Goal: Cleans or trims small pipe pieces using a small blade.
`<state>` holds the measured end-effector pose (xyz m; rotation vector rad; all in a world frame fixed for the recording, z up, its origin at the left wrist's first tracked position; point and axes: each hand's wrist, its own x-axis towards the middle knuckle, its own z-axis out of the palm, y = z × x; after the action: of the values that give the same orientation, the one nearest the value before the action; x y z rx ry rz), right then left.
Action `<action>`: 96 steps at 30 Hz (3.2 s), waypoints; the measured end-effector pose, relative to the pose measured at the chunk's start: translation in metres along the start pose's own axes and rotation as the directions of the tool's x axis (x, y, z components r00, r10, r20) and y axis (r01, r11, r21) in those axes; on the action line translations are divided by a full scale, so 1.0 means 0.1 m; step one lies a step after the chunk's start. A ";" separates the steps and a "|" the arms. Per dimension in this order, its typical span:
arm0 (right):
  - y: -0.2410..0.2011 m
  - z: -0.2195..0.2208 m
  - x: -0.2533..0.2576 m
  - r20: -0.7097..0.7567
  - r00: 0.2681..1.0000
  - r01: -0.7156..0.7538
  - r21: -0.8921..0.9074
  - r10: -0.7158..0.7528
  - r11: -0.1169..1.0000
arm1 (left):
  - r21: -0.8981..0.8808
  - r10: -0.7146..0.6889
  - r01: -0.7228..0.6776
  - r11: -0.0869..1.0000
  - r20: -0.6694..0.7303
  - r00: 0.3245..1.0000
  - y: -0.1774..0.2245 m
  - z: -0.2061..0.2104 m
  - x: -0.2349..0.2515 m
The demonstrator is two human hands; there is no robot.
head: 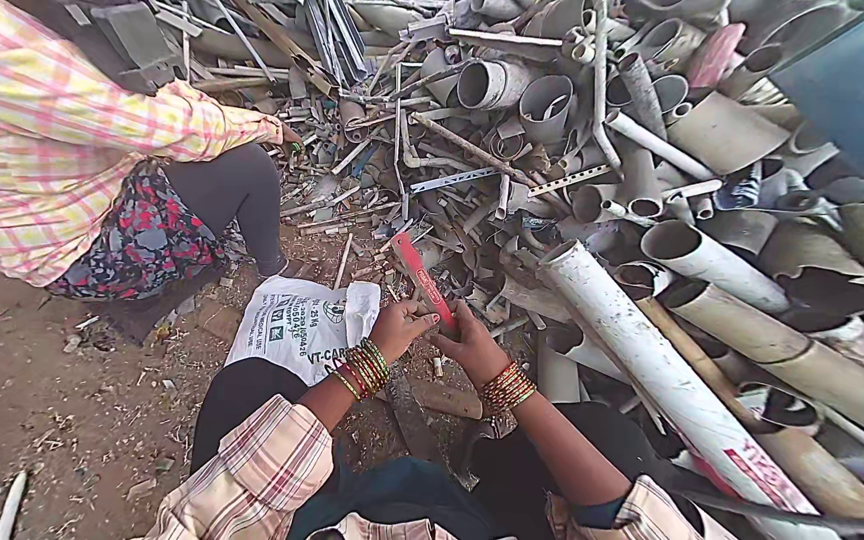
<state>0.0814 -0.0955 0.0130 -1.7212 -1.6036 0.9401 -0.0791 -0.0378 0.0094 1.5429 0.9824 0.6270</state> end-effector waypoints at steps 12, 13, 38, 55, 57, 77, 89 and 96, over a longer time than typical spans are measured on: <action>0.20 0.07 0.11 -0.039 0.982 -0.155 0.380 0.183 0.912 | -0.455 -0.144 0.082 0.887 -0.103 0.984 -0.04 0.06 0.03; 0.21 0.06 0.14 -0.023 0.979 -0.171 0.452 0.203 0.875 | -0.563 -0.186 0.078 0.823 -0.138 0.973 -0.03 0.07 0.05; -0.04 0.21 0.34 0.288 0.935 -0.353 0.795 0.205 0.493 | -0.426 0.127 -0.288 0.857 -0.367 0.921 -0.17 0.08 0.12; -0.02 -0.04 0.38 0.083 0.951 -0.248 0.780 0.298 0.574 | 0.250 0.595 -0.561 0.789 -0.082 0.800 -0.33 0.05 0.11; 0.00 -0.05 0.39 0.052 0.955 -0.229 0.756 0.292 0.613 | 0.282 0.702 -0.691 0.666 0.076 0.708 -0.34 0.02 0.10; -0.03 0.02 0.26 0.001 1.000 -0.003 0.675 0.004 0.737 | 0.336 0.697 -0.620 0.709 -0.197 0.690 -0.33 0.06 0.09; -0.02 0.09 0.24 -0.053 0.998 0.008 0.675 0.037 0.738 | 0.373 0.690 -0.600 0.708 -0.182 0.701 -0.29 0.10 0.07; 0.00 0.08 0.21 -0.068 0.994 -0.025 0.601 0.082 0.799 | 0.432 0.729 -0.619 0.655 -0.149 0.668 -0.32 0.12 0.07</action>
<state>0.0747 -0.0754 0.0063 -1.3331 -1.0340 1.2187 -0.0734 -0.0381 -0.0253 2.2139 0.7258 1.3286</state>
